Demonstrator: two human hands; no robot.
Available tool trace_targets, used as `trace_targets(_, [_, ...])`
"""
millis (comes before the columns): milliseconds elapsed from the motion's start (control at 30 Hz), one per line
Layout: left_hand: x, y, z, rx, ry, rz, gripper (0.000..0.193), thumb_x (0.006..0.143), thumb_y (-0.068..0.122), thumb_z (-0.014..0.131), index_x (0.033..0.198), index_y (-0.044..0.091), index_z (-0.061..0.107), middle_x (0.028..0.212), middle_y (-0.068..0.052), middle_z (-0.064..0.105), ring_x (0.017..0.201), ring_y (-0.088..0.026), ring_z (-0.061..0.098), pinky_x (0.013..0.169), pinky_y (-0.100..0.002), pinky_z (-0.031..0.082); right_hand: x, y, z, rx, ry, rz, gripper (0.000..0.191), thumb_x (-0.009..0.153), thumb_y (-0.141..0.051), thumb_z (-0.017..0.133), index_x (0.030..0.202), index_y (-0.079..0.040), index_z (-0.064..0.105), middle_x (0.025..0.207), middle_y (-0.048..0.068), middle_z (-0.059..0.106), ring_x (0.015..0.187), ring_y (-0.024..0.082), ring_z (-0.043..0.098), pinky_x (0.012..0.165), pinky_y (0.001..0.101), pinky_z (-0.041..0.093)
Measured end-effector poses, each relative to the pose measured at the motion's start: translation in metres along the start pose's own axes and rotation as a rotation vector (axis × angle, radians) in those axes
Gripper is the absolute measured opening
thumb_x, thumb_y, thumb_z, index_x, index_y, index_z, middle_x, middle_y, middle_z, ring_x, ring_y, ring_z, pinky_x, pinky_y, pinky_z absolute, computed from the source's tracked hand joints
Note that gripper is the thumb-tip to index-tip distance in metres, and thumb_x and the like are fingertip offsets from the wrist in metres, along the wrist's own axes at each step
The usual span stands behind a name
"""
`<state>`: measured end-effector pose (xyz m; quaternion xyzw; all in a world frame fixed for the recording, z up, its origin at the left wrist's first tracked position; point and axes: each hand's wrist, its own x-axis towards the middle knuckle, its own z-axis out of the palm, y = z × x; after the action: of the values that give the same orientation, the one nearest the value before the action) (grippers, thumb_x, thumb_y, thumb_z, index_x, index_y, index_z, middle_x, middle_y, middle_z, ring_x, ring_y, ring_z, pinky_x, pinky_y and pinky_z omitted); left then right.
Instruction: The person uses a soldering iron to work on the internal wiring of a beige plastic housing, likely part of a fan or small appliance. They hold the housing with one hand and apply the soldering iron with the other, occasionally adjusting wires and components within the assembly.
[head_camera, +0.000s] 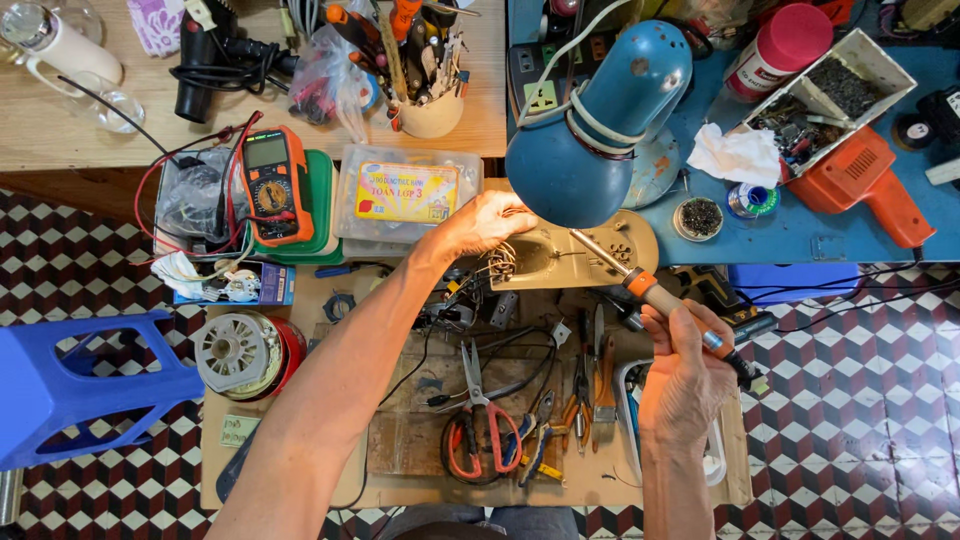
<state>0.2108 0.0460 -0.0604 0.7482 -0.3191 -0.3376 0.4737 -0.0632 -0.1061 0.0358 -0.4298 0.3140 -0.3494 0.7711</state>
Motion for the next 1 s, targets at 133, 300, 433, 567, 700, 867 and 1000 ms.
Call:
trace_targets(133, [-0.009, 0.008, 0.0, 0.015, 0.037, -0.054, 0.032, 0.094, 0.026, 0.067, 0.117, 0.005, 0.074, 0.094, -0.006, 0.076, 0.086, -0.014, 0.065, 0.08, -0.031, 0.053, -0.002, 0.005, -0.002, 0.019, 0.004, 0.021, 0.027, 0.096, -0.007, 0.076, 0.116, 0.001, 0.059, 0.11, 0.011, 0.067, 0.095, 0.021, 0.072, 0.094, 0.0322, 0.064])
trace_targets(300, [-0.011, 0.007, 0.0, -0.017, 0.031, -0.033, 0.03, 0.095, 0.026, 0.066, 0.113, 0.002, 0.074, 0.096, -0.005, 0.075, 0.088, -0.013, 0.067, 0.081, -0.03, 0.053, 0.004, 0.007, -0.005, -0.001, -0.002, 0.024, 0.028, 0.096, -0.007, 0.075, 0.117, 0.003, 0.061, 0.109, 0.012, 0.067, 0.095, 0.021, 0.072, 0.094, 0.0324, 0.063])
trace_targets(433, [-0.011, 0.008, 0.003, -0.093, 0.064, -0.012, 0.032, 0.096, 0.027, 0.067, 0.115, 0.002, 0.073, 0.101, -0.008, 0.075, 0.093, -0.014, 0.067, 0.085, -0.032, 0.055, 0.009, 0.012, -0.003, 0.002, -0.014, 0.027, 0.027, 0.097, -0.008, 0.074, 0.117, 0.003, 0.061, 0.109, 0.012, 0.066, 0.096, 0.021, 0.072, 0.093, 0.0324, 0.063])
trace_targets(567, [-0.016, 0.013, 0.006, -0.122, 0.108, 0.068, 0.033, 0.095, 0.028, 0.068, 0.116, 0.004, 0.072, 0.106, -0.007, 0.076, 0.098, -0.014, 0.07, 0.09, -0.031, 0.055, 0.008, 0.014, -0.001, -0.021, -0.013, 0.058, 0.025, 0.098, -0.009, 0.074, 0.116, 0.002, 0.06, 0.107, 0.013, 0.067, 0.095, 0.022, 0.072, 0.095, 0.0322, 0.063])
trace_targets(700, [-0.016, 0.015, 0.005, 0.016, 0.13, -0.091, 0.038, 0.098, 0.035, 0.067, 0.114, 0.001, 0.073, 0.102, -0.013, 0.074, 0.093, -0.019, 0.069, 0.086, -0.035, 0.055, 0.007, 0.013, 0.001, -0.031, -0.009, 0.053, 0.025, 0.098, -0.01, 0.072, 0.116, 0.002, 0.059, 0.108, 0.012, 0.067, 0.096, 0.022, 0.072, 0.095, 0.0323, 0.063])
trace_targets(867, [-0.003, 0.013, -0.001, -0.069, 0.112, -0.061, 0.048, 0.097, 0.045, 0.062, 0.125, 0.007, 0.072, 0.118, -0.009, 0.077, 0.11, -0.018, 0.069, 0.098, -0.034, 0.051, 0.005, 0.011, 0.0, -0.022, 0.009, 0.033, 0.024, 0.099, -0.01, 0.071, 0.115, 0.002, 0.057, 0.113, 0.011, 0.067, 0.098, 0.022, 0.073, 0.094, 0.033, 0.064])
trace_targets(1000, [0.007, 0.017, 0.001, -0.223, 0.046, -0.214, 0.056, 0.083, 0.045, 0.074, 0.127, 0.01, 0.072, 0.13, -0.012, 0.072, 0.12, -0.022, 0.064, 0.102, -0.037, 0.047, 0.002, 0.011, 0.001, -0.054, 0.015, 0.026, 0.024, 0.101, -0.01, 0.07, 0.116, 0.004, 0.059, 0.113, 0.014, 0.067, 0.098, 0.022, 0.074, 0.093, 0.0318, 0.064])
